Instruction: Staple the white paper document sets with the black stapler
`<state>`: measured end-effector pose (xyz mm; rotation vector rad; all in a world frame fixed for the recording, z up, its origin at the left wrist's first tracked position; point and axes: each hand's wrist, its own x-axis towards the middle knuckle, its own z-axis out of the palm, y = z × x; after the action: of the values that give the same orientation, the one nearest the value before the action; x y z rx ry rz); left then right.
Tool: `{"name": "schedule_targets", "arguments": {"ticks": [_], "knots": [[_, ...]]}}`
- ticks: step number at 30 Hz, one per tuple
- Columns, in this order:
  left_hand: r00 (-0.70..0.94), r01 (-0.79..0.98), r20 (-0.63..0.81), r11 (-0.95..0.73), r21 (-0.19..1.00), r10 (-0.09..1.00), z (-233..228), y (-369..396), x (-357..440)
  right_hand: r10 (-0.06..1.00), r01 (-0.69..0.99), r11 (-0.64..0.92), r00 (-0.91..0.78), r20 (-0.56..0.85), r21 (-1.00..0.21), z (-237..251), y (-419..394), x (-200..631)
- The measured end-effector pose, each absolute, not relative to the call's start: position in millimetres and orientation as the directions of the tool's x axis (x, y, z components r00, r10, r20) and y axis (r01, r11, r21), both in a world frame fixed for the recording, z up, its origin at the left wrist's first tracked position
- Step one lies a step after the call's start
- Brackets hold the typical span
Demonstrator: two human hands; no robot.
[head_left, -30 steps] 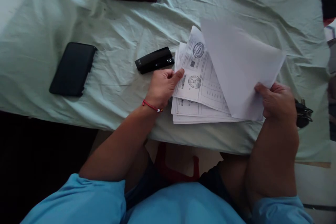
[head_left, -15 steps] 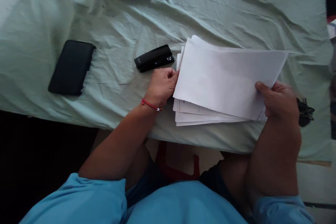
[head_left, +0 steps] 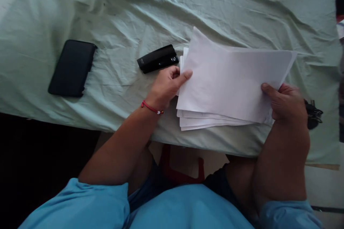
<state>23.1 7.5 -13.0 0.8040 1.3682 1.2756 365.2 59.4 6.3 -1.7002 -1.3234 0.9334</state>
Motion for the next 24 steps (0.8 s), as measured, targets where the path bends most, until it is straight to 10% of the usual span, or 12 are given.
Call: {"name": "schedule_targets", "arguments": {"ticks": [24], "knots": [[-0.246,-0.223,-0.202,0.147,0.964,0.948,-9,4,19,0.93,0.305,-0.294,0.309,-0.198,-0.906,25,52,349]]}}
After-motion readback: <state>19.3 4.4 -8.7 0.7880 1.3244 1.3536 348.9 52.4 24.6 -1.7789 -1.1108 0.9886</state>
